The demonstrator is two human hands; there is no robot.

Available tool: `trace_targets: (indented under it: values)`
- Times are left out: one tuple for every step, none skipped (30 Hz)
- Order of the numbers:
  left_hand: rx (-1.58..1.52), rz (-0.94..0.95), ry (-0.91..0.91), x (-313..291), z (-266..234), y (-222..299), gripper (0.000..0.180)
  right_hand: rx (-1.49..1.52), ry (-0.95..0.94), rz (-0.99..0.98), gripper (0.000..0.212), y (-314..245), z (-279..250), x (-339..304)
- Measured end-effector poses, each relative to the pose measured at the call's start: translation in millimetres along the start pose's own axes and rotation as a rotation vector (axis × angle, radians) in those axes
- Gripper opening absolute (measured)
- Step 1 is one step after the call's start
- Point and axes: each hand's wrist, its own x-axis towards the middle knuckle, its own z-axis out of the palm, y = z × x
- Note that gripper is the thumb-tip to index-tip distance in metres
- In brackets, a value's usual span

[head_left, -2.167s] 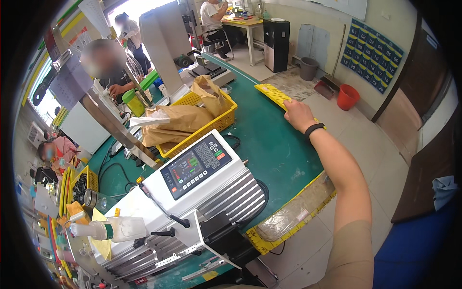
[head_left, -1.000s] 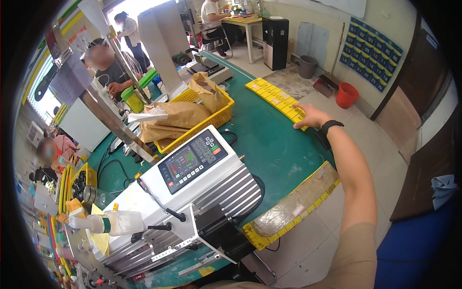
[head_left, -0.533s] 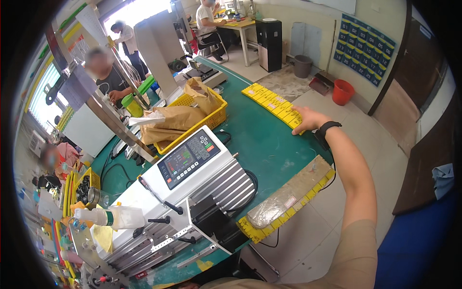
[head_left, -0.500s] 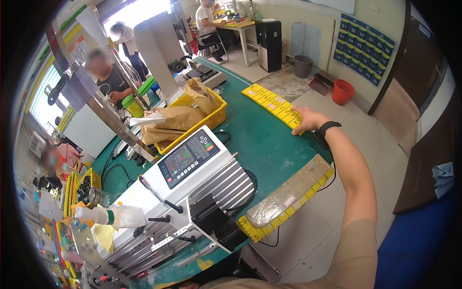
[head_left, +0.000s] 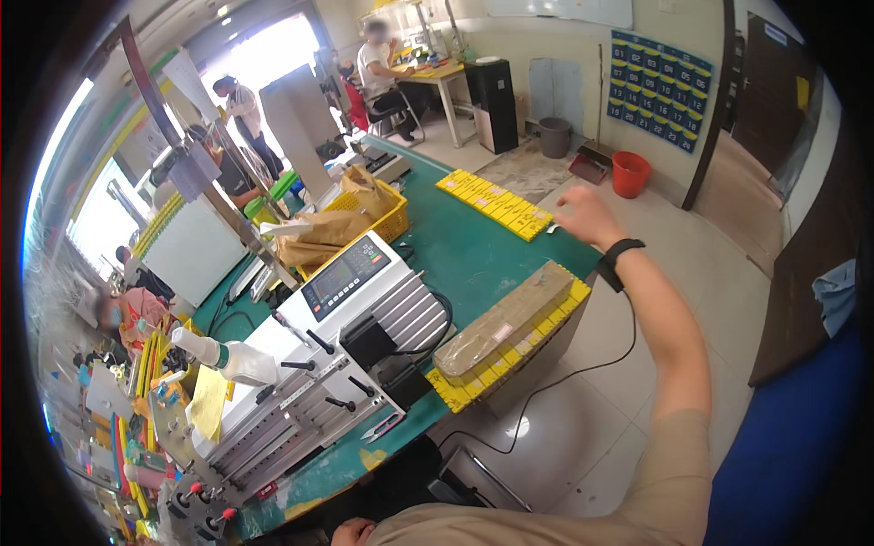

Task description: Glue and assemble small electronic or mechanical components using a jig and adhesive.

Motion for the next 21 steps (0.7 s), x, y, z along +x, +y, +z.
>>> trace_targets:
  values:
    - [0.015,0.016,0.002,2.5,0.1,-1.1,0.024,-0.021,-0.042,0.034,0.037,3.8,13.4,-5.3]
    - [0.014,0.018,0.004,-1.4,-0.3,13.7,0.024,-0.016,-0.101,0.077,0.053,4.4,36.2,-0.3]
    - [-0.074,-0.103,0.155,-11.8,-3.4,64.2,0.021,-0.018,-0.147,0.134,0.072,10.6,46.6,-2.6]
    - [-0.154,-0.227,0.331,-43.2,-12.6,149.2,0.017,-0.014,-0.135,0.126,0.08,7.0,51.4,-3.5]
    - [-0.138,-0.203,0.344,-45.3,-15.4,146.2,0.017,-0.016,-0.124,0.125,0.088,6.6,53.4,-5.8]
    - [-0.109,-0.149,0.333,-41.4,-17.7,142.0,0.017,0.092,-0.199,0.079,0.093,18.6,57.4,-8.2]
    - [-0.085,-0.081,0.311,-37.5,-19.8,137.9,0.017,0.189,-0.269,0.043,0.097,37.0,56.8,-10.6]
    - [-0.062,-0.019,0.29,-37.8,-21.3,133.7,0.017,0.073,-0.119,0.078,0.093,33.8,65.6,-15.2]
    - [-0.042,0.027,0.271,-41.1,-22.3,129.5,0.016,-0.041,0.017,0.104,0.088,16.4,75.5,-19.8]
    - [-0.026,0.062,0.252,-45.2,-23.1,124.8,0.016,0.04,0.081,0.089,0.079,-1.2,68.9,-22.7]
    - [-0.015,0.085,0.238,-50.4,-23.7,119.9,0.016,0.125,0.138,0.062,0.07,-18.9,56.8,-31.4]
    - [-0.012,0.102,0.226,-53.1,-25.2,115.8,0.015,0.109,0.128,0.066,0.07,-26.2,40.2,-53.4]
    - [-0.012,0.12,0.209,-51.2,-28.1,112.4,0.015,0.307,0.106,0.088,0.059,-30.6,19.6,-83.2]
    - [-0.012,0.14,0.184,-44.8,-31.9,109.3,0.015,0.501,0.084,0.122,0.049,-28.5,3.7,-116.3]
    - [-0.011,0.154,0.158,-38.0,-35.8,106.7,0.015,0.486,0.143,0.152,0.045,-20.7,-5.2,-149.7]
    - [-0.02,0.171,0.044,-25.6,-49.4,111.4,0.022,0.478,0.196,0.175,0.041,-12.0,-10.0,-182.7]
    - [-0.03,0.18,-0.065,-4.5,-66.0,130.1,0.031,0.447,0.24,0.305,0.039,-3.1,-9.6,-213.5]
    - [-0.042,0.314,-0.023,7.5,-71.0,158.3,0.024,0.413,0.278,0.433,0.037,9.7,-9.7,-247.7]
    - [-0.051,0.436,0.031,17.1,-76.0,180.1,0.017,0.278,0.32,0.528,0.033,22.6,-10.5,-281.1]
    - [-0.02,0.612,0.082,36.1,-73.2,183.6,0.017,0.067,0.356,0.614,0.03,36.1,-16.3,-315.9]
    - [0.025,0.732,0.083,54.0,-77.2,218.0,0.021,-0.124,0.405,0.682,0.028,59.6,-27.0,-367.6]
